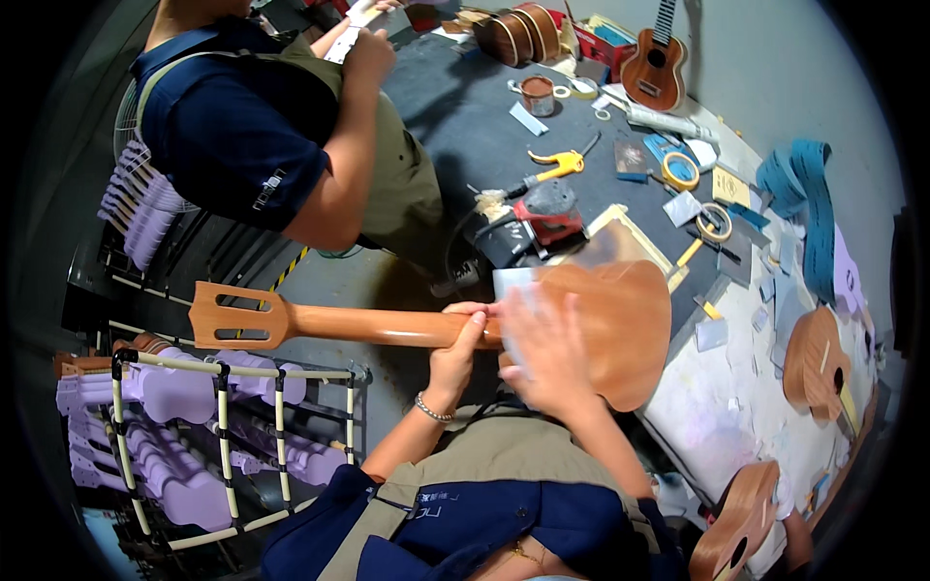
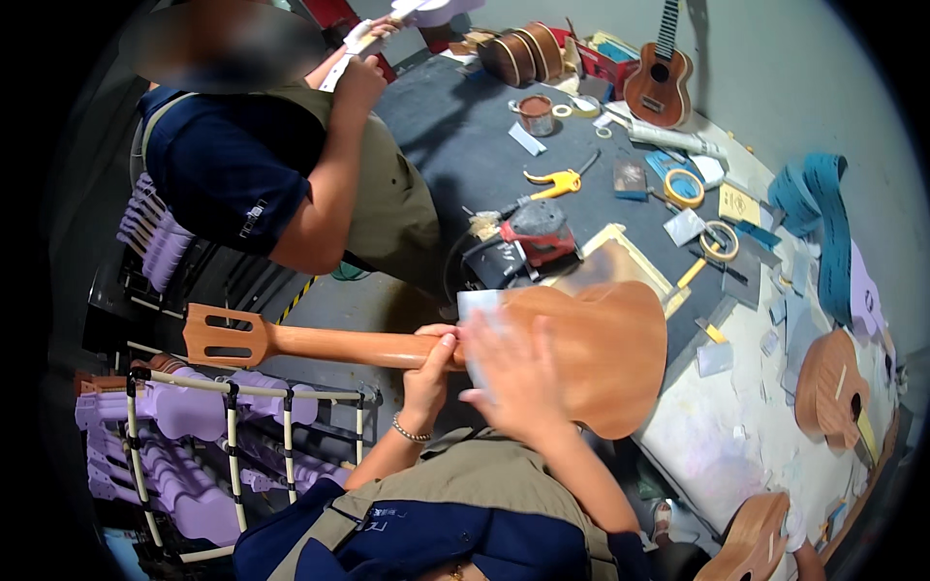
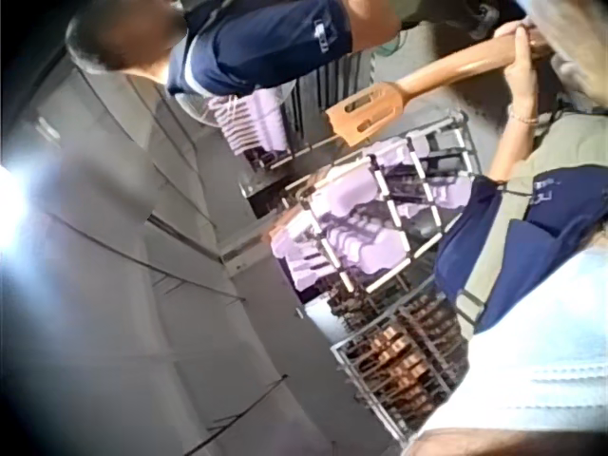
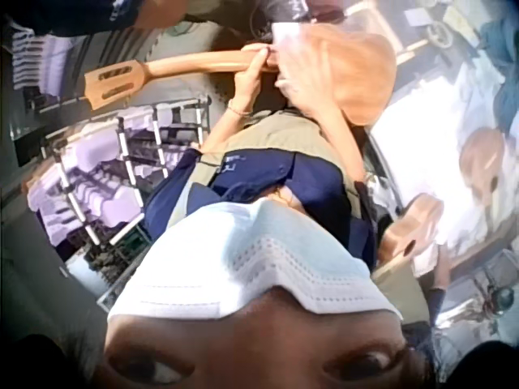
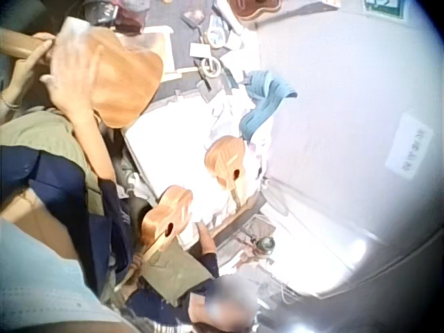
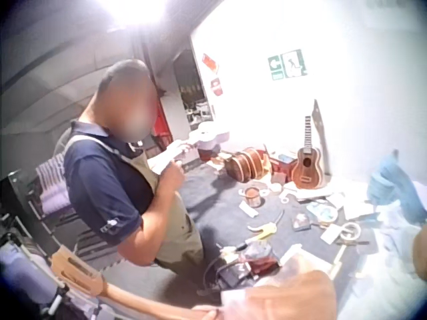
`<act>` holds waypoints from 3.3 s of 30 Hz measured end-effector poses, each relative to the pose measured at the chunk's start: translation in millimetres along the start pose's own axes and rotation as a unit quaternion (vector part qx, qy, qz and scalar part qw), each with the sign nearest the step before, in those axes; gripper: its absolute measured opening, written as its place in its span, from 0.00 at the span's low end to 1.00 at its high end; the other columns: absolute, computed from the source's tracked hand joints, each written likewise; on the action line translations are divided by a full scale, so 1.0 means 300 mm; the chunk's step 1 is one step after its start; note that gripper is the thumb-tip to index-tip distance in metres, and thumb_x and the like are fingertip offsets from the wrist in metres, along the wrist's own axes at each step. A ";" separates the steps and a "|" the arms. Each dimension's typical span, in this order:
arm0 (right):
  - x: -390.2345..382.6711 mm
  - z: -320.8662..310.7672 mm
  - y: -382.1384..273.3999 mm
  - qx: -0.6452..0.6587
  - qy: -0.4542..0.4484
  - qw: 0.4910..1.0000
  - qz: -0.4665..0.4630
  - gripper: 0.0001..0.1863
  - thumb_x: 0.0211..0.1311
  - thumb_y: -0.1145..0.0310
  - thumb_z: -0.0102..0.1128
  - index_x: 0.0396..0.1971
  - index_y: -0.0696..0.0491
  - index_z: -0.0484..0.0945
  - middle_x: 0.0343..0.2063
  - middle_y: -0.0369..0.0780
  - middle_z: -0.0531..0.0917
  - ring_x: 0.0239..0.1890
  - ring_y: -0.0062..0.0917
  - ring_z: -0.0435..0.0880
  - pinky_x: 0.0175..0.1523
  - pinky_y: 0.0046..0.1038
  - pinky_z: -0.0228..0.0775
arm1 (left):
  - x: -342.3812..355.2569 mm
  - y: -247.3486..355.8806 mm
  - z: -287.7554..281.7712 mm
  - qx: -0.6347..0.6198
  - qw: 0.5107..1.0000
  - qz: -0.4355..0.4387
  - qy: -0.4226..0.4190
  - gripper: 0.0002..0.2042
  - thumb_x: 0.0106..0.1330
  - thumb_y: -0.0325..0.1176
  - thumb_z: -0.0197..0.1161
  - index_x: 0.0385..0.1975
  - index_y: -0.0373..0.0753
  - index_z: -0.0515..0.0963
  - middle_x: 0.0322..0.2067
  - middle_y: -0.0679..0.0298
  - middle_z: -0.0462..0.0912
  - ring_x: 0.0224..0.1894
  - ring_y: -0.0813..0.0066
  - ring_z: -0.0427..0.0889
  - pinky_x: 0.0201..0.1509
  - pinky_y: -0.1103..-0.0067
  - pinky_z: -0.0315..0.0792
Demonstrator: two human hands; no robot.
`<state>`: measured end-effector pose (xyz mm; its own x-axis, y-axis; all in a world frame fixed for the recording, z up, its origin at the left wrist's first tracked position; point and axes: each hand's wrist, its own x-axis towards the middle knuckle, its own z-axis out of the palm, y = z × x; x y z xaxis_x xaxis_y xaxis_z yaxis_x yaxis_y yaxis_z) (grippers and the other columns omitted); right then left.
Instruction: The person sands the body and neck of a wooden guitar using sandpaper and a sanding block. They handle multiple unfinished guitars, moving them between a workbench and a drying rack. The person also uses a utility knife to trim the edges of the guitar body.
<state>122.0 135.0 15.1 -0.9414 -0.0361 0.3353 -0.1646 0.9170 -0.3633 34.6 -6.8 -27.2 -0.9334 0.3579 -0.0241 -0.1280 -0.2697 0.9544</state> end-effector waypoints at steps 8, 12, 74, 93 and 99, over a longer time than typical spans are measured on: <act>-0.227 0.099 0.469 0.080 0.133 0.923 0.352 0.31 0.60 0.57 0.42 0.62 0.56 0.55 0.62 0.44 0.58 0.66 0.38 0.51 0.67 0.45 0.34 | -0.008 0.016 0.024 -0.054 0.997 0.045 -0.041 0.04 0.64 0.25 0.53 0.37 0.33 0.70 0.38 0.56 0.79 0.46 0.69 0.77 0.55 0.75 0.68; -0.021 0.029 0.032 0.055 0.093 0.989 0.104 0.31 0.62 0.52 0.38 0.62 0.55 0.56 0.63 0.45 0.58 0.66 0.39 0.52 0.66 0.48 0.34 | 0.023 -0.006 0.042 0.018 0.997 0.072 -0.019 0.05 0.64 0.27 0.54 0.36 0.34 0.71 0.37 0.58 0.79 0.43 0.72 0.77 0.52 0.77 0.69; -0.333 0.190 0.659 0.044 0.070 0.929 0.361 0.33 0.64 0.42 0.28 0.65 0.45 0.50 0.66 0.36 0.50 0.69 0.33 0.42 0.67 0.48 0.27 | 0.044 -0.016 -0.009 0.029 0.998 0.045 -0.023 0.09 0.64 0.30 0.53 0.40 0.33 0.69 0.40 0.50 0.78 0.47 0.59 0.77 0.57 0.69 0.67; -0.215 0.092 0.296 0.011 0.099 0.972 0.213 0.31 0.65 0.48 0.33 0.64 0.49 0.52 0.65 0.38 0.54 0.67 0.35 0.48 0.67 0.49 0.32 | 0.020 0.001 0.016 0.027 0.994 0.082 -0.066 0.08 0.64 0.29 0.52 0.38 0.32 0.69 0.40 0.49 0.77 0.48 0.57 0.76 0.58 0.66 0.65; -0.191 0.054 0.220 -0.049 0.078 0.986 0.136 0.31 0.65 0.48 0.34 0.64 0.48 0.52 0.64 0.39 0.55 0.68 0.35 0.48 0.67 0.50 0.32 | 0.016 -0.003 0.021 0.028 0.994 0.092 -0.061 0.08 0.64 0.29 0.52 0.39 0.32 0.69 0.41 0.48 0.77 0.48 0.56 0.76 0.58 0.65 0.64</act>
<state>160.2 191.1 -42.1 -0.8886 0.2709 0.3703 0.1235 0.9185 -0.3756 32.3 0.8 -26.3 -0.8910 0.4147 0.1847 0.0623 -0.2914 0.9546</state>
